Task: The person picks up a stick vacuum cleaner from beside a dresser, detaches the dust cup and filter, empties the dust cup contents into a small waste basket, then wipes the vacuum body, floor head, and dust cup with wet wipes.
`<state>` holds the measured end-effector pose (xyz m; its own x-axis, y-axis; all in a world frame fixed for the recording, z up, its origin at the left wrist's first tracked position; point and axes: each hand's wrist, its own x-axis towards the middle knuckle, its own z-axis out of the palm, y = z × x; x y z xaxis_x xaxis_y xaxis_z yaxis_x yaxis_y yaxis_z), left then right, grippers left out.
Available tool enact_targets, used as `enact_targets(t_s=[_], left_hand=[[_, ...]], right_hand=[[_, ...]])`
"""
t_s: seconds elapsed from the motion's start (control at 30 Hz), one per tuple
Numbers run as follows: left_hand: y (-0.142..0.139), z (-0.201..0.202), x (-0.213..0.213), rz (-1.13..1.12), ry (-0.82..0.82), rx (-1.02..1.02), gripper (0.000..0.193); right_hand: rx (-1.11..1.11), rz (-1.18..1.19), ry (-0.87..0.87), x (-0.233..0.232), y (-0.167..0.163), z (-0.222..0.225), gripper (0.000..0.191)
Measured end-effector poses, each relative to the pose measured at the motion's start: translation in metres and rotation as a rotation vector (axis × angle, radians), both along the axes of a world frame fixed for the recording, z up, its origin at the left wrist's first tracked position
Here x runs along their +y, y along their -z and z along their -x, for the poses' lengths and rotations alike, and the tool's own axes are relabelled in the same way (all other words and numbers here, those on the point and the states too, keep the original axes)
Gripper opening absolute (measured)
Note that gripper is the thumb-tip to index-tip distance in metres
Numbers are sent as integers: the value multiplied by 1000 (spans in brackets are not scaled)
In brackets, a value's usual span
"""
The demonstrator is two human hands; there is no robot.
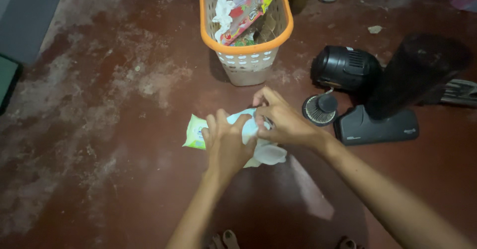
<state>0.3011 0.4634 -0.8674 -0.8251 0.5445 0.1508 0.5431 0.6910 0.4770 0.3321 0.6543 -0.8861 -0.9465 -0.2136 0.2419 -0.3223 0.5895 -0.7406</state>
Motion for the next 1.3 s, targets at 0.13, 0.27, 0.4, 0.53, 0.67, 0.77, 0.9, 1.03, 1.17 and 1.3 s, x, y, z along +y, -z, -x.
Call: enact_targets(t_s=[0.13, 0.27, 0.4, 0.53, 0.67, 0.77, 0.9, 1.03, 1.17, 1.3], left_hand=[[9, 3, 1, 12, -14, -37, 55], [23, 8, 1, 25, -16, -73, 59], [34, 16, 1, 6, -8, -61, 56], [44, 10, 6, 64, -24, -149, 54], [58, 2, 5, -28, 55, 299, 52], [78, -3, 8, -16, 149, 385, 35], [112, -1, 9, -12, 207, 360, 31], [138, 3, 14, -173, 270, 174, 23], [151, 1, 23, -298, 204, 95, 14], [157, 2, 26, -503, 101, -58, 12]], right_hand=[[-78, 125, 15, 6, 9, 3, 19], [51, -1, 41, 19, 18, 6, 17], [-65, 109, 67, 26, 35, 8, 14], [-20, 37, 89, 33, 52, 2, 14], [-62, 57, 120, 24, 79, -5, 14], [-65, 30, 70, 16, 104, -7, 14], [-166, 33, 129, 16, 130, -11, 10], [-243, 88, 206, 18, 142, -10, 9], [-273, 116, 324, 20, 141, -14, 22], [-156, 172, 318, 20, 138, -24, 22]])
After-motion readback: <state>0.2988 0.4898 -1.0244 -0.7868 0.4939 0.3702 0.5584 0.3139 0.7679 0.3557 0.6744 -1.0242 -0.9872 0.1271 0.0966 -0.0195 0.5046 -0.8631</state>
